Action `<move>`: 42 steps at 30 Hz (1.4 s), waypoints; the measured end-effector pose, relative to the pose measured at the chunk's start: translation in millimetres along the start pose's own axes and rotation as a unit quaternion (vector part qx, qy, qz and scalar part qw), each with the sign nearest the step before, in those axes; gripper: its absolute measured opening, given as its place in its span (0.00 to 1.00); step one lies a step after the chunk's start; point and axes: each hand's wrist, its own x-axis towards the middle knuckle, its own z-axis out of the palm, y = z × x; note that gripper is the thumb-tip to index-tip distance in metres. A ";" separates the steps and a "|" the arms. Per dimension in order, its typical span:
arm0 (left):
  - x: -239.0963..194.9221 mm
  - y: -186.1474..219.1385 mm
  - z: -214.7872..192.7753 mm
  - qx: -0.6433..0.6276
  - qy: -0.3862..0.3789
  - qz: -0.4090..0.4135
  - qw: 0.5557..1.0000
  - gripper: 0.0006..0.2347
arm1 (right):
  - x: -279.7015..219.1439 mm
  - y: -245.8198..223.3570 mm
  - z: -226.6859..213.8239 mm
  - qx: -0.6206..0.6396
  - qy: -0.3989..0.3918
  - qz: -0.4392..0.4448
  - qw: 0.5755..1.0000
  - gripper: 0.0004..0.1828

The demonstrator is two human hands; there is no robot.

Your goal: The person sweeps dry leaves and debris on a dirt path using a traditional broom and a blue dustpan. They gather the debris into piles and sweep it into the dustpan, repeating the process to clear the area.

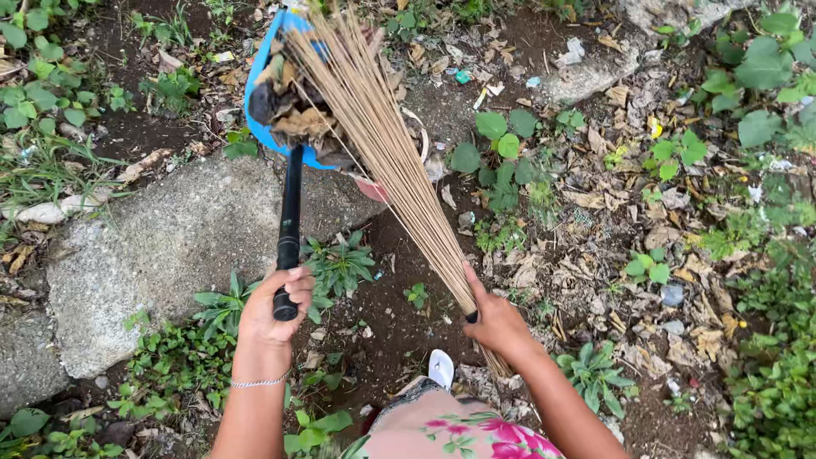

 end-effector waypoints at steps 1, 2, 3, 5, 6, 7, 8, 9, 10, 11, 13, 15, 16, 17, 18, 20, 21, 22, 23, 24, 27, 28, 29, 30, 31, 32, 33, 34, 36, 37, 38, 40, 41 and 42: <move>13.8 0.0 9.8 0.063 0.019 0.031 0.997 0.18 | 13.0 -1.3 -7.2 -0.004 0.002 0.004 1.000 0.66; 27.8 -4.0 18.3 0.125 0.039 0.061 0.989 0.23 | 21.6 -1.8 -10.1 0.018 0.001 0.013 1.000 0.66; 45.0 -7.1 26.0 0.187 0.058 0.090 0.976 0.28 | 29.3 -3.0 -10.4 0.039 0.001 0.022 0.999 0.66; 80.5 -19.4 29.9 0.293 0.136 0.088 0.942 0.45 | 48.7 3.9 -4.5 0.074 -0.007 0.039 0.996 0.66; 102.3 -28.9 25.0 0.373 0.157 0.108 0.908 0.48 | 61.3 12.5 3.5 0.087 -0.014 0.048 0.995 0.66; 124.2 -41.2 14.3 0.448 0.177 0.118 0.868 0.51 | 72.2 24.2 15.8 0.100 -0.024 0.064 0.993 0.66; 147.5 -51.5 -1.0 0.519 0.194 0.127 0.823 0.51 | 91.1 36.2 30.5 0.083 -0.023 0.065 0.994 0.66; 167.5 -68.9 -20.8 0.586 0.197 0.132 0.775 0.51 | 109.0 52.2 48.9 0.066 -0.024 0.070 0.995 0.66; 184.1 -82.4 -42.8 0.647 0.189 0.135 0.727 0.51 | 125.4 69.8 68.8 0.048 -0.025 0.075 0.996 0.67; 190.3 -93.9 -65.2 0.698 0.176 0.143 0.679 0.51 | 142.1 86.1 85.7 0.027 -0.016 0.056 0.998 0.68; 201.8 -104.1 -99.4 0.766 0.173 0.110 0.609 0.51 | 164.1 111.4 106.2 -0.017 0.002 0.019 1.000 0.73; 216.2 -97.3 -110.6 0.798 0.208 -0.025 0.565 0.50 | 151.8 114.5 111.8 0.004 -0.016 0.055 0.998 0.71; 234.4 -88.2 -106.9 0.810 0.203 -0.029 0.549 0.49 | 151.4 108.4 100.3 0.012 -0.023 0.068 0.997 0.70; 233.0 -82.0 -111.2 0.822 0.202 -0.049 0.530 0.47 | 144.3 99.3 88.7 0.057 -0.038 0.109 0.992 0.68; 230.3 -78.2 -115.8 0.833 0.202 -0.070 0.511 0.46 | 140.2 91.6 67.1 0.101 -0.052 0.150 0.982 0.66; 228.1 -70.0 -123.1 0.834 0.197 -0.045 0.514 0.47 | 113.4 66.7 35.0 0.196 -0.068 0.188 0.960 0.65; 238.7 -64.0 -121.2 0.836 0.190 -0.021 0.515 0.48 | 104.5 55.6 17.6 0.246 -0.059 0.177 0.951 0.64; 246.5 -61.1 -118.6 0.838 0.186 -0.024 0.512 0.48 | 99.3 45.8 3.4 0.295 -0.050 0.165 0.940 0.64; 246.6 -59.3 -118.3 0.840 0.184 -0.030 0.509 0.49 | 89.6 38.7 -5.8 0.292 -0.048 0.165 0.941 0.64; 246.9 -58.2 -117.2 0.842 0.183 -0.037 0.505 0.49 | 76.1 35.0 -14.0 0.289 -0.046 0.165 0.942 0.64; 252.6 -55.0 -108.6 0.836 0.187 -0.069 0.511 0.50 | 51.1 24.7 -28.9 0.261 -0.055 0.203 0.942 0.65; 253.2 -52.5 -105.3 0.833 0.185 -0.056 0.519 0.50 | 44.1 23.1 -32.6 0.248 -0.057 0.221 0.941 0.65; 254.5 -49.7 -101.4 0.829 0.183 -0.041 0.527 0.51 | 40.7 23.1 -36.0 0.250 -0.044 0.198 0.947 0.65; 255.8 -47.5 -96.9 0.826 0.181 -0.027 0.534 0.52 | 33.0 25.7 -40.8 0.252 -0.031 0.175 0.951 0.65; 257.7 -45.5 -91.8 0.803 0.190 -0.011 0.565 0.51 | 27.8 26.6 -42.2 0.255 -0.017 0.152 0.955 0.65; 260.0 -43.8 -86.2 0.778 0.198 0.005 0.596 0.50 | 24.8 27.0 -43.7 0.203 -0.024 0.183 0.961 0.64; 263.0 -42.1 -80.3 0.753 0.204 0.021 0.625 0.49 | 20.1 27.7 -47.4 0.152 -0.028 0.215 0.964 0.63; 263.7 -38.4 -76.0 0.752 0.204 0.035 0.626 0.49 | 18.0 27.2 -50.4 0.101 -0.032 0.247 0.963 0.63; 258.4 -35.0 -71.2 0.747 0.206 0.062 0.629 0.48 | 19.5 21.7 -51.2 0.064 -0.040 0.248 0.966 0.63; 254.8 -36.8 -68.9 0.740 0.206 0.073 0.636 0.48 | 22.8 18.8 -51.7 0.045 -0.044 0.247 0.967 0.64; 249.5 -39.6 -67.7 0.733 0.206 0.085 0.643 0.48 | 26.7 16.6 -52.6 0.033 -0.045 0.245 0.968 0.63; 235.0 -41.3 -68.1 0.722 0.199 0.118 0.652 0.47 | 36.2 12.3 -48.6 0.012 -0.050 0.241 0.969 0.61; 227.7 -44.1 -66.8 0.718 0.191 0.140 0.655 0.47 | 42.8 12.7 -45.4 0.025 -0.052 0.239 0.969 0.61; 222.3 -46.1 -63.9 0.713 0.183 0.161 0.658 0.47 | 52.3 13.9 -40.6 0.038 -0.053 0.236 0.969 0.60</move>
